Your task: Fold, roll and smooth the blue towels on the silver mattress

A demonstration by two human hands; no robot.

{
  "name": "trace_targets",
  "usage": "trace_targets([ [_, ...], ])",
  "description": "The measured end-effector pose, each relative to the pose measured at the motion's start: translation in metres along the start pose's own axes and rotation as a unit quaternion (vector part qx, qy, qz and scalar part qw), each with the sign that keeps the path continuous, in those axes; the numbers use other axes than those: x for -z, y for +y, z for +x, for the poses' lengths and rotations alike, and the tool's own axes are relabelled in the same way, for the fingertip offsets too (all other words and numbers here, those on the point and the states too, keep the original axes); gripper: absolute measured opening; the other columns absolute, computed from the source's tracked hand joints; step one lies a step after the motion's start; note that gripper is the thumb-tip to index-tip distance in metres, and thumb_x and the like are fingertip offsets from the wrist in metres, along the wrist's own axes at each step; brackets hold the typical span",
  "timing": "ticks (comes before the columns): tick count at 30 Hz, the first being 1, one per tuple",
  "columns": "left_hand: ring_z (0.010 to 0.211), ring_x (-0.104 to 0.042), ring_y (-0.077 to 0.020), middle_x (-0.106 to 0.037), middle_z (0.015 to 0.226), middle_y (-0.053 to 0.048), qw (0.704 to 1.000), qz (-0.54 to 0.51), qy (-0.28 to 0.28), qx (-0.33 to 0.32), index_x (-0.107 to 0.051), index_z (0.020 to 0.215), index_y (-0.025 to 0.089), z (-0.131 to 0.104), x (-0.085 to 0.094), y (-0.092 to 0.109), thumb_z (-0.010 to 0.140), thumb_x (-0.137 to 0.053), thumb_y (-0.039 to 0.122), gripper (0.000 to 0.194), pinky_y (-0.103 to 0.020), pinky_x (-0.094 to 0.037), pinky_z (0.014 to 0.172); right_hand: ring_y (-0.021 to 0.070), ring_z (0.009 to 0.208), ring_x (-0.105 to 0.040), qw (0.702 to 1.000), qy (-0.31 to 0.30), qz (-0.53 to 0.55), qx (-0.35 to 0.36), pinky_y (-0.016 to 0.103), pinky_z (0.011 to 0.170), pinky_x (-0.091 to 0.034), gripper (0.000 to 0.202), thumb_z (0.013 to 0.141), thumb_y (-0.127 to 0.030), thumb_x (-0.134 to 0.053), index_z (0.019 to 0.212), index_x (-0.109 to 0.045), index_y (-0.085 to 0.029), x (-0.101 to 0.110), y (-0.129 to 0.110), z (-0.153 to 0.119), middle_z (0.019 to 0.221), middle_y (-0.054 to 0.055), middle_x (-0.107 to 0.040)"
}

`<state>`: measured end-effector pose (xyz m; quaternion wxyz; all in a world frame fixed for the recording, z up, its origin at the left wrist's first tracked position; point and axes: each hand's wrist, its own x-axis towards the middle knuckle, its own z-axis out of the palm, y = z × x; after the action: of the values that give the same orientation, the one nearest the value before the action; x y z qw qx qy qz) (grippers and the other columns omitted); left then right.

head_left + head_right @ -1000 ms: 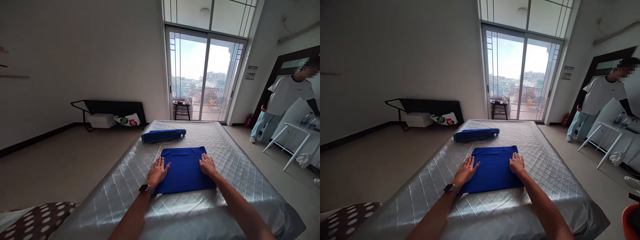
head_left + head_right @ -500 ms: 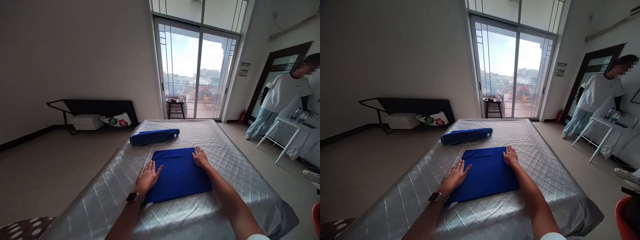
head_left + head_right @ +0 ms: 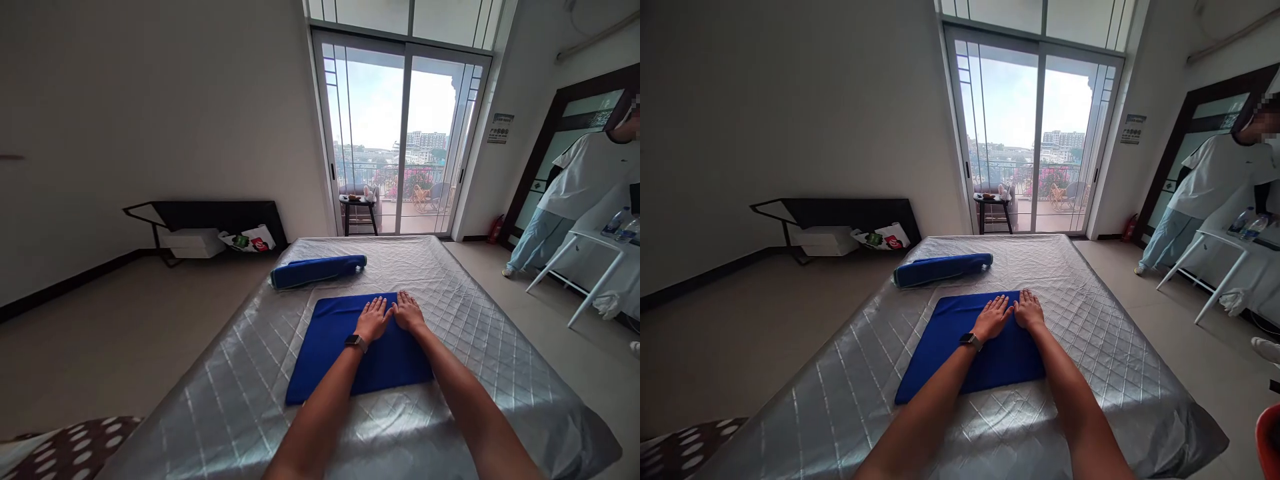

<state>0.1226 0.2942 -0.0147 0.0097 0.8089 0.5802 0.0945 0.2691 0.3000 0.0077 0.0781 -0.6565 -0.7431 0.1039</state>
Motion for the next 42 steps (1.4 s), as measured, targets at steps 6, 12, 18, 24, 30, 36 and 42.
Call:
trace_targets([
  [6,0.150,-0.028,-0.0256,-0.034,0.161,-0.014,0.994,0.014,-0.021,0.108,-0.037,0.153,0.014,-0.021,0.011,-0.063,0.101,-0.015,0.057,0.071,-0.045,-0.023,0.122,0.0187,0.154,-0.015,1.000,-0.002,0.005,-0.001,0.035,0.123,-0.012,0.063,0.104,-0.038,-0.022,0.158,-0.024,-0.005,-0.003,0.001,0.002,0.164,0.013,-0.024],
  [12,0.151,-0.025,-0.0287,-0.024,0.162,-0.021,0.978,0.039,-0.052,0.201,-0.027,0.154,-0.002,-0.057,0.030,-0.134,0.101,-0.013,0.050,0.076,-0.046,-0.022,0.123,0.0180,0.154,-0.013,1.000,-0.003,0.010,-0.004,0.034,0.123,-0.011,0.064,0.103,-0.038,-0.022,0.158,-0.024,-0.005,-0.004,0.001,0.002,0.164,0.012,-0.022],
  [18,0.149,-0.030,-0.0314,-0.032,0.159,-0.023,0.975,0.044,-0.070,0.208,-0.034,0.151,-0.003,-0.047,0.034,-0.141,0.099,-0.019,0.053,0.078,-0.047,-0.025,0.121,0.0183,0.154,-0.013,1.000,-0.006,0.015,-0.010,0.034,0.123,-0.009,0.063,0.104,-0.038,-0.023,0.158,-0.023,-0.005,0.000,-0.001,0.000,0.164,0.013,-0.023],
  [24,0.150,-0.029,-0.0291,-0.034,0.159,-0.021,0.993,0.030,-0.045,0.106,-0.041,0.149,0.005,-0.009,0.025,-0.089,0.101,-0.020,0.055,0.074,-0.045,-0.022,0.122,0.0210,0.153,-0.019,1.000,-0.004,0.009,-0.011,0.036,0.122,-0.011,0.063,0.104,-0.038,-0.023,0.157,-0.027,-0.006,-0.004,0.000,0.004,0.163,0.015,-0.025],
  [30,0.146,-0.034,-0.0316,-0.035,0.161,-0.012,1.000,0.002,-0.026,-0.005,-0.041,0.150,0.023,0.025,-0.018,-0.009,0.094,-0.049,0.062,0.068,-0.061,-0.019,0.120,0.0200,0.154,-0.014,1.000,-0.001,-0.004,0.010,0.036,0.122,-0.013,0.062,0.103,-0.033,-0.025,0.158,-0.024,-0.005,-0.010,0.006,0.007,0.164,0.014,-0.023],
  [36,0.151,-0.025,-0.0255,-0.033,0.162,-0.010,0.999,0.002,-0.019,0.042,-0.037,0.154,0.022,0.009,-0.021,-0.033,0.100,-0.022,0.060,0.068,-0.047,-0.020,0.123,0.0199,0.153,-0.016,1.000,0.002,0.010,0.000,0.037,0.123,-0.013,0.063,0.104,-0.037,-0.023,0.158,-0.025,-0.005,-0.009,0.004,0.006,0.164,0.014,-0.024],
  [42,0.151,-0.025,-0.0309,-0.030,0.161,-0.021,0.984,0.030,-0.007,0.177,-0.030,0.154,0.003,-0.037,0.001,-0.119,0.099,-0.011,0.056,0.079,-0.051,-0.021,0.122,0.0183,0.154,-0.013,1.000,-0.007,0.018,-0.005,0.035,0.123,-0.010,0.063,0.104,-0.037,-0.022,0.158,-0.024,-0.005,-0.003,0.001,0.003,0.164,0.013,-0.022],
])
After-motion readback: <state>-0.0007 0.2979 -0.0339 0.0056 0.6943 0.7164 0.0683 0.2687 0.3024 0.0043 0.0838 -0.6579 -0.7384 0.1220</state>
